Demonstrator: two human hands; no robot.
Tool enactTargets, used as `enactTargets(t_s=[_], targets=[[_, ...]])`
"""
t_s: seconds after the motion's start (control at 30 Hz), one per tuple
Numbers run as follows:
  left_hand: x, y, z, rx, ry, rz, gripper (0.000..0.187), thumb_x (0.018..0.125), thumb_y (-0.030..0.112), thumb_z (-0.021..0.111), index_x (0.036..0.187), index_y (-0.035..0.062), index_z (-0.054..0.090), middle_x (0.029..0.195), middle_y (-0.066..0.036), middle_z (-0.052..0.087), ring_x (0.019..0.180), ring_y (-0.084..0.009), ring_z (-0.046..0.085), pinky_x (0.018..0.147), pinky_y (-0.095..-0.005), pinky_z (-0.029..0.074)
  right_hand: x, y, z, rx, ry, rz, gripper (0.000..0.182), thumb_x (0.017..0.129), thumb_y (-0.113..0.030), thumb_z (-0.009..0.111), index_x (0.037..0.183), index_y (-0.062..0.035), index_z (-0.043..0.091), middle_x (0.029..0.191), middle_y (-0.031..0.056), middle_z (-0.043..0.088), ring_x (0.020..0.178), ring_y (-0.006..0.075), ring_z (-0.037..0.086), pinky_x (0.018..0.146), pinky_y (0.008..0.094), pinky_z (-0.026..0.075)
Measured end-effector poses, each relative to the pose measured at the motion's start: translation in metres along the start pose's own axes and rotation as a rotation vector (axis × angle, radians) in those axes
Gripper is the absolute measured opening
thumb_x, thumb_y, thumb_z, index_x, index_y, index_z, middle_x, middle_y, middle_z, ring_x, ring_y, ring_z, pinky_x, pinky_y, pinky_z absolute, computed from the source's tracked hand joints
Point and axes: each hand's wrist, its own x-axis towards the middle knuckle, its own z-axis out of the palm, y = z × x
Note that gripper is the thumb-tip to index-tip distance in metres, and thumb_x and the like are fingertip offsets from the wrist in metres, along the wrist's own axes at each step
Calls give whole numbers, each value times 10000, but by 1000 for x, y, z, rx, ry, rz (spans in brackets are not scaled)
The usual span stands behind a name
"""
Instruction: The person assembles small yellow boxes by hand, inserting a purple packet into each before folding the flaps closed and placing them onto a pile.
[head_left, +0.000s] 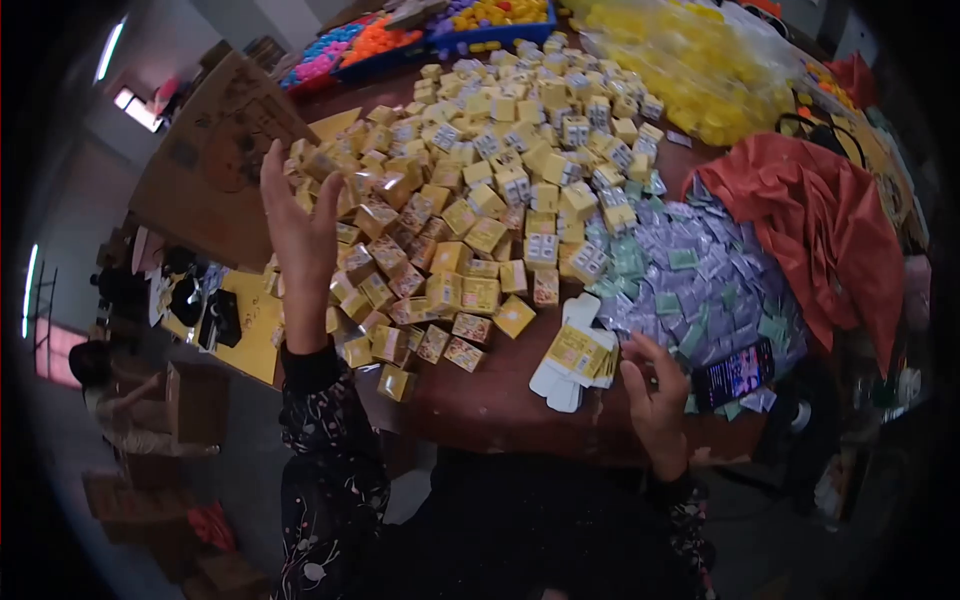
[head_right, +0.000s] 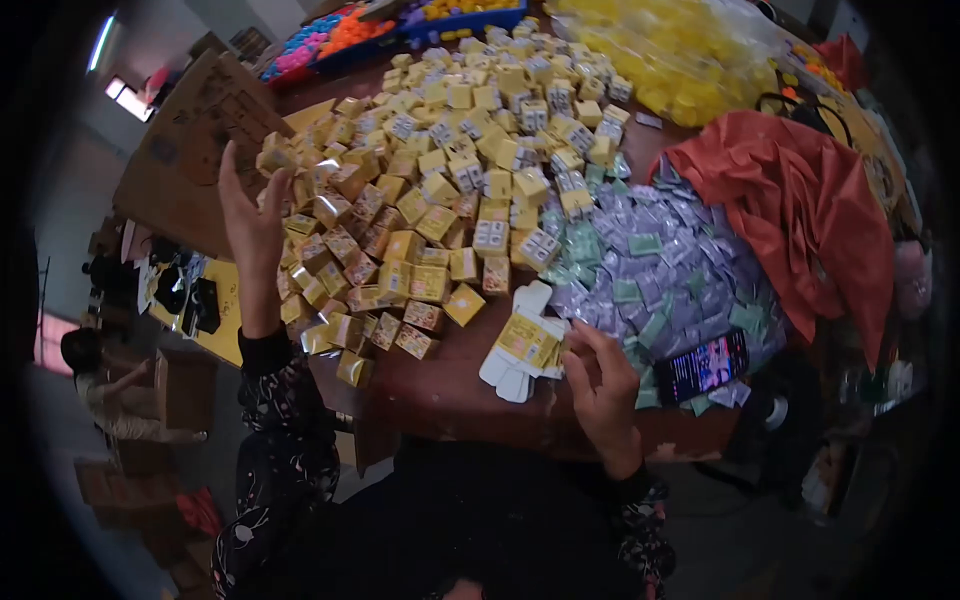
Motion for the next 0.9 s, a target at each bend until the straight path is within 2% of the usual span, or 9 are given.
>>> enactTargets(t_s=[0.03, 0.07, 0.17, 0.27, 0.33, 0.4, 0.63, 0.73, 0.9], targets=[[-11, 14, -6, -111, -57, -66, 614, 994, 249, 715, 1498, 6, 463, 1446, -191, 565, 1332, -340, 549, 1113, -446, 417, -2, 4, 0, -38, 23, 15, 308, 934, -16, 703, 1240, -2, 673, 1033, 145, 722, 879, 256, 724, 776, 339, 560], [-30, 27, -5, -287, -150, -141, 517, 990, 222, 727, 1431, 25, 542, 1347, -157, 645, 1237, -282, 623, 1036, -399, 493, -4, 12, 3, -70, 87, -9, 193, 929, -14, 709, 1122, -5, 707, 973, 129, 712, 822, 256, 714, 723, 337, 549], [-105, 93, -7, -631, -679, -343, 316, 969, 147, 745, 1263, 70, 658, 1027, -95, 753, 929, -195, 722, 770, -310, 571, -8, 16, -1, -139, 22, 138, 137, 924, -14, 715, 1061, -14, 718, 950, 118, 704, 782, 253, 706, 686, 345, 541], [-153, 154, -6, -449, -937, -122, 668, 858, 262, 853, 1397, 35, 531, 1122, -151, 715, 1000, -284, 715, 783, -375, 584, -6, 19, 5, -176, 15, 97, 119, 913, -48, 731, 1031, -33, 725, 908, 116, 695, 765, 284, 706, 666, 373, 539], [-184, 166, 7, -370, -930, 52, 905, 803, 380, 883, 1491, 12, 425, 1213, -201, 679, 1103, -359, 678, 834, -438, 578, -4, 19, 6, -200, 16, 69, 121, 907, -74, 740, 1024, -45, 728, 895, 119, 695, 775, 305, 708, 660, 380, 540], [-201, 171, 18, -344, -995, 24, 1079, 765, 459, 892, 1551, -13, 325, 1273, -237, 647, 1169, -400, 639, 868, -477, 565, -2, 17, 7, -191, 13, 88, 117, 909, -72, 736, 1023, -47, 727, 898, 118, 695, 773, 306, 708, 657, 380, 540], [-213, 178, 26, -370, -954, 20, 1152, 808, 423, 849, 1594, -65, 163, 1212, -252, 608, 958, -425, 672, 739, -489, 577, -8, 22, 13, -154, 12, 130, 120, 920, -80, 725, 1037, -53, 726, 896, 124, 692, 778, 320, 705, 653, 390, 539], [-207, 192, 28, -360, -1009, -22, 1125, 819, 410, 846, 1586, -64, 174, 1226, -274, 646, 1030, -453, 684, 817, -493, 574, -8, 22, 15, -206, 25, 70, 110, 931, -29, 709, 1037, -16, 736, 866, 116, 684, 711, 224, 683, 622, 336, 507], [-201, 194, 29, -418, -1044, -79, 1100, 811, 306, 861, 1600, -29, 173, 1300, -271, 584, 1136, -445, 633, 888, -472, 560, -8, 20, 11, -168, 3, 114, 113, 942, -69, 700, 1045, -38, 737, 863, 117, 686, 753, 276, 699, 645, 370, 528]])
